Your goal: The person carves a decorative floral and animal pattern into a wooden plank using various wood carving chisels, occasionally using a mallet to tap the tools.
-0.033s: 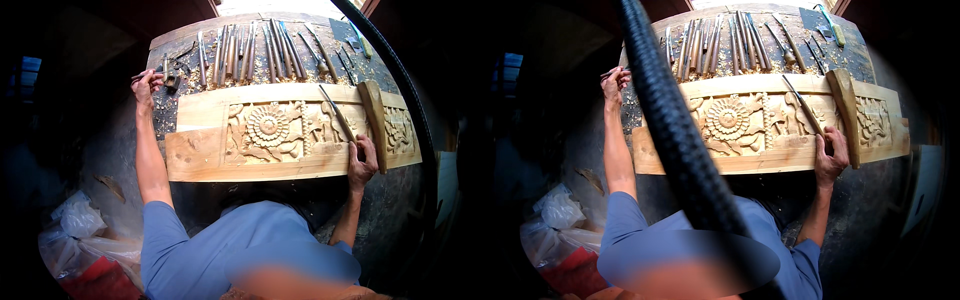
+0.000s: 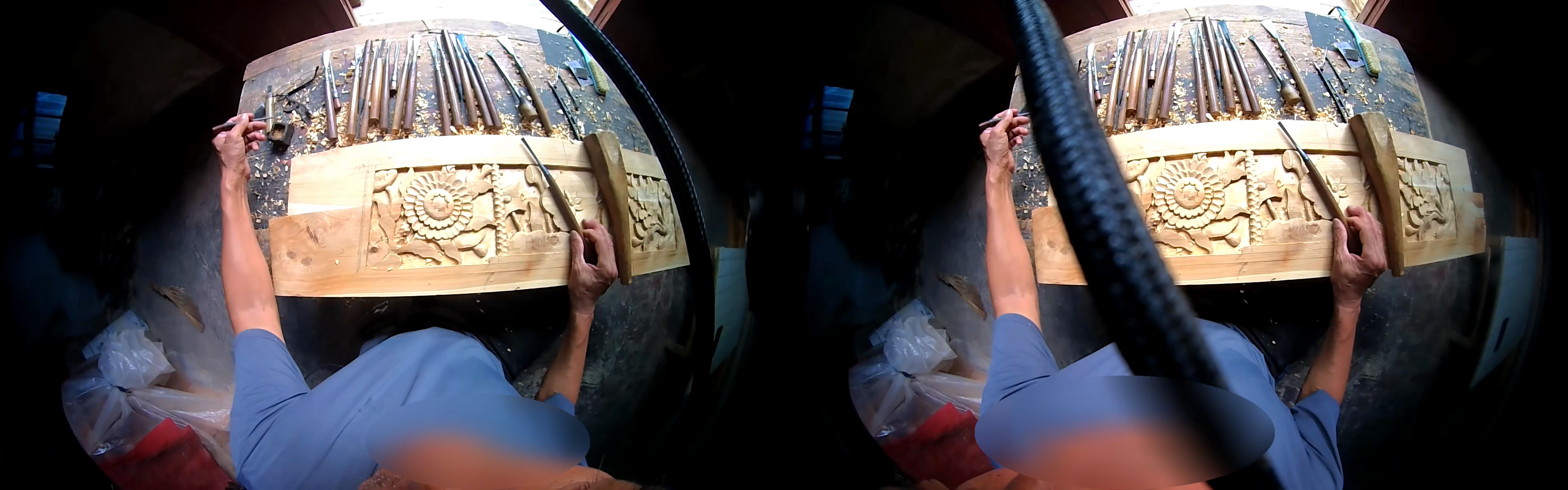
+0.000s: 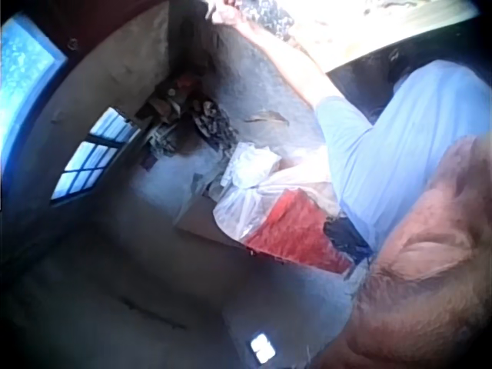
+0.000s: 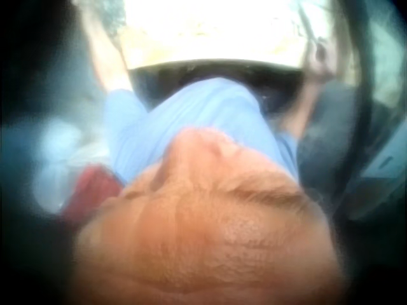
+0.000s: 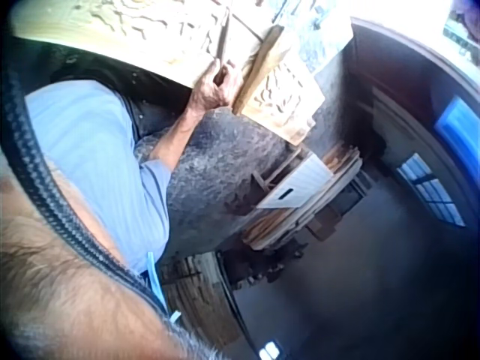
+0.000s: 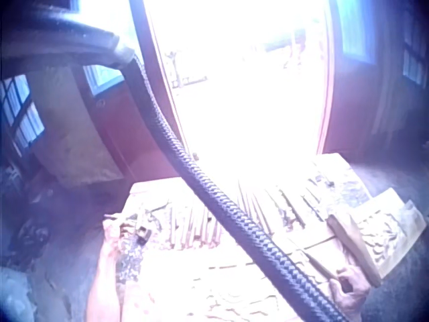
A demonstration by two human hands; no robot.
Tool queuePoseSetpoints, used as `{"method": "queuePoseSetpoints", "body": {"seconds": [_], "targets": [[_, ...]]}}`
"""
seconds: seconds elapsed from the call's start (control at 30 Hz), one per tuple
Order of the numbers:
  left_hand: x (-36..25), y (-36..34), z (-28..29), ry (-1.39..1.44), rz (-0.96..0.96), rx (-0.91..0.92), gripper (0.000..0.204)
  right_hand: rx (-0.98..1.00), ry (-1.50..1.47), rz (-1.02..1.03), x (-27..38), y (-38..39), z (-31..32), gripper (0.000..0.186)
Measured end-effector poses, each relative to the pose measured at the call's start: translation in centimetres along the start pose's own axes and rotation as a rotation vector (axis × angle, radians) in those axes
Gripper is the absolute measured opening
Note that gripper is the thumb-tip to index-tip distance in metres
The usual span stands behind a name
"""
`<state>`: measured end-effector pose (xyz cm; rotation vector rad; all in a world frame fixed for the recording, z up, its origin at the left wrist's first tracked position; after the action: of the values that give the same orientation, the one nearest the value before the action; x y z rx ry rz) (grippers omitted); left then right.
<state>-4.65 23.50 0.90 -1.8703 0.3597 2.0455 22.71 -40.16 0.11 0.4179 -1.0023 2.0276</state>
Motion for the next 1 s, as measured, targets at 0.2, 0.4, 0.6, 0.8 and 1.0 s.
{"method": "queuePoseSetpoints", "body": {"seconds": [0.2,0.4,0.6,0.8,1.0], "targets": [[1.6,-0.3,-0.3,-0.233,-0.03,0.077,0.024,0.014,-0.015,-0.042,-0.3,0.1,0.0,0.015],[2.3,0.7,-1.9,-0.412,-0.144,0.101,0.023,0.025,0.036,0.0,0.4,0.0,0.2,0.021],[-5.3,14.2,-9.0,-1.075,-1.08,0.084,0.012,0.029,-0.119,0.039,7.7,2.9,1.1,0.034],[-6.6,25.3,-11.5,-0.72,-1.296,0.412,0.02,0.548,-0.37,0.175,19.5,6.3,-5.8,0.082],[-4.6,26.9,-11.0,-0.667,-1.117,0.54,0.029,0.645,-0.204,0.233,22.0,8.1,-8.7,0.074]]}}
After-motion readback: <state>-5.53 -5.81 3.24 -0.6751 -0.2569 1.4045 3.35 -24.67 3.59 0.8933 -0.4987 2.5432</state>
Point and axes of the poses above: each hand's wrist, its own y-axis away from the middle knuckle, its own z-axis out of the back of the hand, x = y × z, the point moved 2 cm from there along -y, towards the middle knuckle, and after that the axes turned 2 degrees about -z, right-handed, at the moved point
